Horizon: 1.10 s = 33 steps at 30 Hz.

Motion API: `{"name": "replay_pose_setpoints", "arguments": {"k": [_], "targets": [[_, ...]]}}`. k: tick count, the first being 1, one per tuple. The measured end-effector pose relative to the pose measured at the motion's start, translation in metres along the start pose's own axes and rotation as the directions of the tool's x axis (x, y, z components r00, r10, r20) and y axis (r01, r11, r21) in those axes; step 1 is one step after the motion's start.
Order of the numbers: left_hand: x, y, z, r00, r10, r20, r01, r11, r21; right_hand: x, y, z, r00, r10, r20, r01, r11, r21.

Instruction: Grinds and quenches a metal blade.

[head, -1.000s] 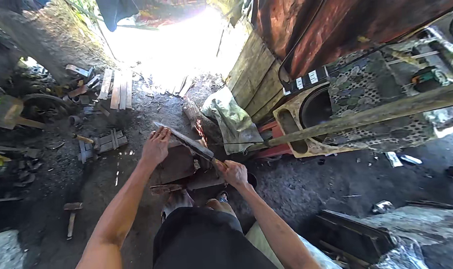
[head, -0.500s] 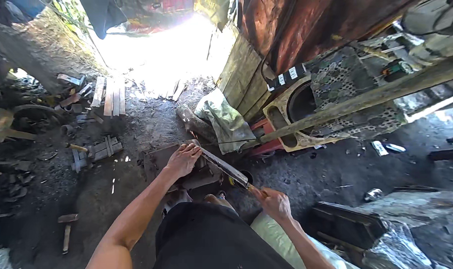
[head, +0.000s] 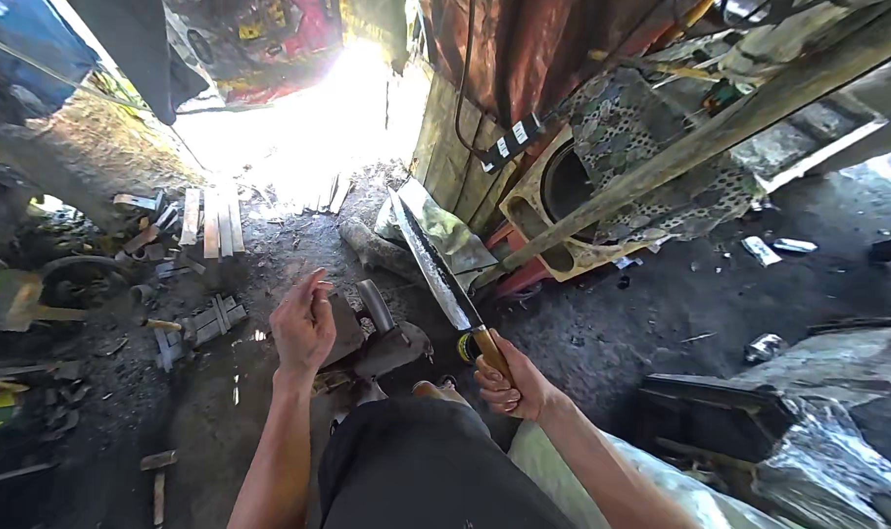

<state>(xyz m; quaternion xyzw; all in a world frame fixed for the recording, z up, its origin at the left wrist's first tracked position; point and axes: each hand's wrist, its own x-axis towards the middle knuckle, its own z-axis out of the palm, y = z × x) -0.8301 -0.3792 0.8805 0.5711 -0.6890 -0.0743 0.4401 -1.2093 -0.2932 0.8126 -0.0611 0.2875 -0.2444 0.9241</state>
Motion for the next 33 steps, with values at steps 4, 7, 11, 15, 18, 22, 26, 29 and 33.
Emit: {"name": "replay_pose_setpoints", "arguments": {"k": [4, 7, 11, 15, 18, 22, 26, 29, 33], "targets": [[-0.012, 0.007, 0.020, 0.998, 0.037, 0.054, -0.037, 0.999, -0.003, 0.000, 0.006, -0.009, 0.998, 0.036, -0.050, -0.035, 0.999, 0.019], [-0.007, 0.010, 0.028, 0.991, 0.065, 0.113, -0.072, 0.995, 0.063, 0.001, 0.008, -0.011, 0.949, -0.087, -0.304, 0.013, 0.971, -0.238], [0.005, 0.006, 0.036, 0.946, 0.048, 0.322, -0.129, 0.964, 0.234, 0.009, 0.004, -0.009, 0.623, -0.666, -0.411, -0.316, 0.267, -0.910], [-0.014, -0.016, 0.060, 0.831, -0.009, 0.556, -0.243, 0.893, 0.378, 0.016, 0.012, -0.022, 0.554, -0.821, -0.142, -0.474, -0.171, -0.864], [-0.033, -0.033, 0.074, 0.758, -0.024, 0.652, -0.290, 0.883, 0.369, 0.018, 0.021, -0.027, 0.522, -0.853, 0.029, -0.457, -0.308, -0.834], [-0.045, -0.037, 0.082, 0.734, -0.029, 0.679, -0.317, 0.869, 0.379, 0.016, 0.026, -0.036, 0.480, -0.869, 0.123, -0.473, -0.374, -0.798], [-0.060, -0.036, 0.091, 0.680, -0.015, 0.733, -0.333, 0.884, 0.327, 0.006, 0.039, -0.050, 0.467, -0.873, 0.140, -0.504, -0.393, -0.769], [-0.074, -0.037, 0.096, 0.634, -0.001, 0.774, -0.321, 0.910, 0.264, -0.002, 0.051, -0.058, 0.452, -0.879, 0.150, -0.524, -0.398, -0.753], [-0.075, -0.040, 0.096, 0.557, -0.015, 0.831, -0.322, 0.918, 0.232, -0.002, 0.064, -0.063, 0.447, -0.886, 0.125, -0.551, -0.383, -0.742]]}}
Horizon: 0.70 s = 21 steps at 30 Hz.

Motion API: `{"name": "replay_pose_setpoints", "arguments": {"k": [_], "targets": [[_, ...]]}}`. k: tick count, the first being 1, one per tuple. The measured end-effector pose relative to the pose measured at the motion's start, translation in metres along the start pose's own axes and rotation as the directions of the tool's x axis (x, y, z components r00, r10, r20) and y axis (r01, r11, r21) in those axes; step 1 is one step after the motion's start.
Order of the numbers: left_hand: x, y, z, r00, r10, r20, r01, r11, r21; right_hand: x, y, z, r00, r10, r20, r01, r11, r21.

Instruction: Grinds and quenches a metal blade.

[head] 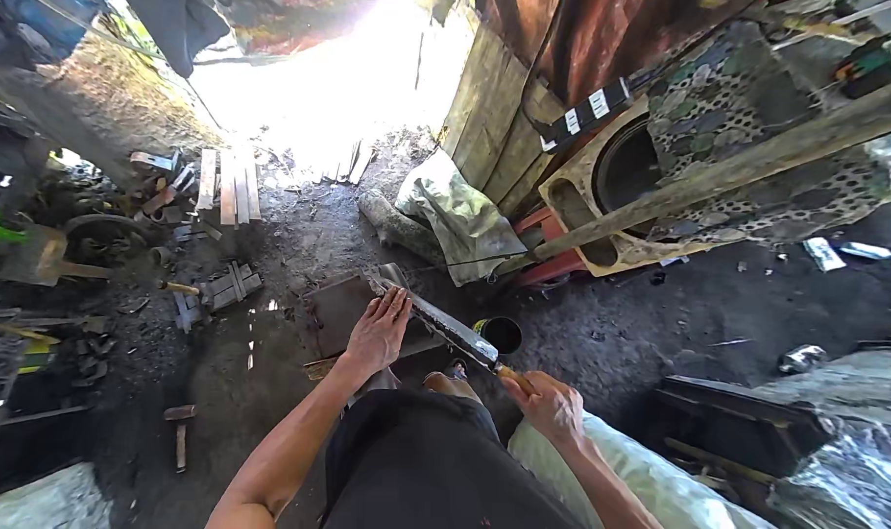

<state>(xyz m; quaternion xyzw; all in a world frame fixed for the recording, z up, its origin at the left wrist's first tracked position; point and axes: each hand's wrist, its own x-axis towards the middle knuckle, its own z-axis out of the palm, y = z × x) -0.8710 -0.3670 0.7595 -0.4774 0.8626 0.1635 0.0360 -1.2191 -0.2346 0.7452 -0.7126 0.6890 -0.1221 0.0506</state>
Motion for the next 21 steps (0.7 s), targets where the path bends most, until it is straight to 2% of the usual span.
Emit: {"name": "replay_pose_setpoints", "arguments": {"k": [5, 15, 18, 21], "targets": [[0.004, -0.034, -0.001, 0.999, -0.002, -0.048, 0.004, 0.999, 0.048, 0.017, -0.032, 0.020, 0.995, 0.046, 0.087, -0.049, 0.998, 0.030], [0.004, -0.137, -0.028, 0.971, -0.164, -0.173, 0.194, 0.965, 0.175, 0.107, -0.124, 0.064, 0.973, 0.053, 0.224, -0.071, 0.995, 0.072], [0.005, -0.127, -0.037, 0.969, -0.219, -0.117, 0.238, 0.955, 0.178, 0.106, -0.121, 0.068, 0.976, 0.063, 0.208, -0.079, 0.995, 0.067], [0.007, -0.098, -0.027, 0.979, -0.188, -0.082, 0.199, 0.970, 0.141, 0.079, -0.098, 0.056, 0.977, 0.092, 0.192, -0.104, 0.993, 0.052]]}}
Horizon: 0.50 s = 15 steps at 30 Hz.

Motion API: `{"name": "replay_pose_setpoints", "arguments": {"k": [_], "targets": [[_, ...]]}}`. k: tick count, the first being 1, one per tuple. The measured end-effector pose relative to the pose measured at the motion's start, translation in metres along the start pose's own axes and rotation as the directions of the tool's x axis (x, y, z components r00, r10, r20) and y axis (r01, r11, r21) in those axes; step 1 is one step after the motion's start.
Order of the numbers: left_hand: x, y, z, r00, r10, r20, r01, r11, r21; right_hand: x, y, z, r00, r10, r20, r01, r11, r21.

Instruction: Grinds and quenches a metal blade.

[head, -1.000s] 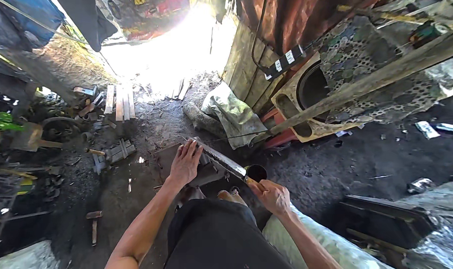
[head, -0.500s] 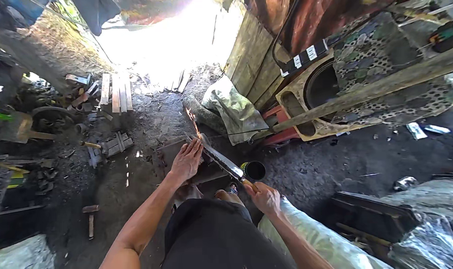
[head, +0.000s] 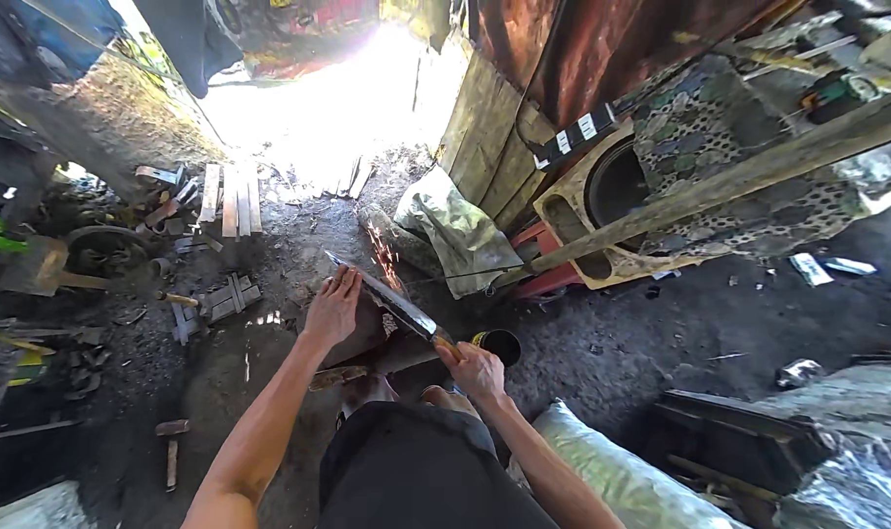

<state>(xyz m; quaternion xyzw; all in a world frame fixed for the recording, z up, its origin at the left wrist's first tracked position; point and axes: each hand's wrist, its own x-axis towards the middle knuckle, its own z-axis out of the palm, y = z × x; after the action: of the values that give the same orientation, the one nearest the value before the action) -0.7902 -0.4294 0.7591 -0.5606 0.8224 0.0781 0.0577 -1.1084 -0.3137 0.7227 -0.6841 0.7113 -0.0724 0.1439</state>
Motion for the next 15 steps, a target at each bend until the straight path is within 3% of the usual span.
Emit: {"name": "replay_pose_setpoints", "arguments": {"k": [5, 8, 11, 15], "targets": [[-0.009, 0.063, 0.013, 0.990, 0.141, 0.032, -0.136, 0.983, -0.122, -0.059, 0.051, -0.031, 0.998, 0.056, 0.034, -0.055, 0.998, -0.035], [-0.014, 0.082, 0.012, 0.981, 0.190, 0.046, -0.181, 0.972, -0.147, -0.081, 0.067, -0.039, 0.999, 0.041, -0.023, -0.043, 0.997, -0.065], [-0.016, 0.069, 0.009, 0.983, 0.180, 0.023, -0.175, 0.974, -0.141, -0.075, 0.058, -0.038, 0.999, 0.024, -0.023, -0.025, 0.998, -0.058], [-0.001, 0.016, 0.008, 0.997, 0.075, -0.019, -0.076, 0.992, -0.104, -0.019, 0.009, -0.022, 0.999, 0.013, 0.046, -0.012, 1.000, -0.011]]}}
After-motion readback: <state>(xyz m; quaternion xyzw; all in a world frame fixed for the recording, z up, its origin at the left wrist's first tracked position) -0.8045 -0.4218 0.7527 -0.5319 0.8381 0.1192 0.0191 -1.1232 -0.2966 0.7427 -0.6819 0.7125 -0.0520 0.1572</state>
